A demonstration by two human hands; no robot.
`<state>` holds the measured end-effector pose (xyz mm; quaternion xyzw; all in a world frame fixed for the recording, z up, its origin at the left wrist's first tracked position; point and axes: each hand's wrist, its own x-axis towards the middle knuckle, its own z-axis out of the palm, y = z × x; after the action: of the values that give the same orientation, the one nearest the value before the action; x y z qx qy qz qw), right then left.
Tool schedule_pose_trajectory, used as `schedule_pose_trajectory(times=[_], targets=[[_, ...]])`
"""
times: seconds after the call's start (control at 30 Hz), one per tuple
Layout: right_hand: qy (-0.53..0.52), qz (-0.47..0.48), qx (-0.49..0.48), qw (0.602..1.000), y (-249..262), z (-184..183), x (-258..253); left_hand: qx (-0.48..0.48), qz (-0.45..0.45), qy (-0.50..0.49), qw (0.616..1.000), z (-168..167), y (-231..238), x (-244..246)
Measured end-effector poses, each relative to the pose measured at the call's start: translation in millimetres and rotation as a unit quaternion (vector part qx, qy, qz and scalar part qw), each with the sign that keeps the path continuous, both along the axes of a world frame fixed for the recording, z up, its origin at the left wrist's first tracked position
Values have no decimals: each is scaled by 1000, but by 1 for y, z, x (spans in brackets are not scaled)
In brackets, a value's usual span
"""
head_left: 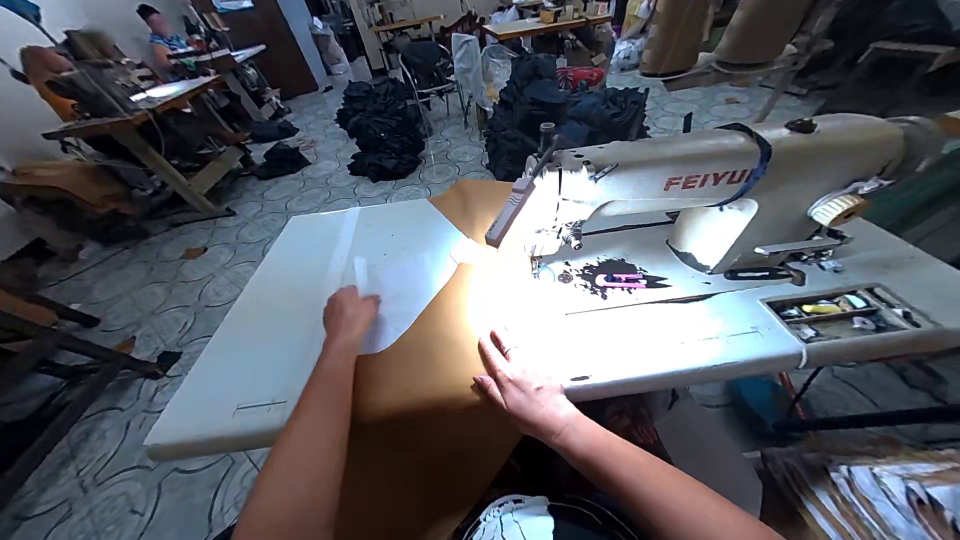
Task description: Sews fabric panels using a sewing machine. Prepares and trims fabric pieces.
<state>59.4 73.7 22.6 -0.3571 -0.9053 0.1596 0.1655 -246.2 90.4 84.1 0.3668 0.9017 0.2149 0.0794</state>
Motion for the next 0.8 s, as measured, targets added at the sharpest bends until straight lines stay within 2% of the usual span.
schedule_pose_trajectory(times=[0.07,0.1,0.2,0.27,0.33,0.4,0.43,0.47,0.53,0.6,0.63,0.7,0.77,0.8], targets=[[104,-27,121,987,-3,-14,1,105,-22,55,993,11,-7,-5],[125,-32,150,980,-3,-16,3,147,-39,95,984,25,-13,-2],[119,-27,153,981,-6,-12,9,213,-152,210,942,75,-50,33],[90,-26,129,987,-11,-8,10,228,-268,234,906,103,-88,64],[48,-13,91,995,-17,-6,13,235,-381,198,872,119,-124,90],[46,13,74,996,-28,1,23,247,-484,61,837,126,-145,105],[67,25,60,996,-38,15,33,250,-506,-9,825,127,-148,115],[66,41,3,997,-47,37,43,250,-502,-66,826,127,-145,127],[106,48,22,993,-54,44,50,217,-442,-114,863,116,-125,152],[132,29,96,986,-51,14,42,151,-428,-103,885,70,-83,147],[139,20,90,986,-52,3,40,110,-419,-82,897,44,-64,143],[123,26,9,992,-56,-11,44,32,-393,21,919,2,-38,138],[92,22,57,994,-58,-22,45,59,-409,136,901,-17,-28,140],[96,17,82,992,-58,-25,45,105,-440,184,873,-19,-22,140]])
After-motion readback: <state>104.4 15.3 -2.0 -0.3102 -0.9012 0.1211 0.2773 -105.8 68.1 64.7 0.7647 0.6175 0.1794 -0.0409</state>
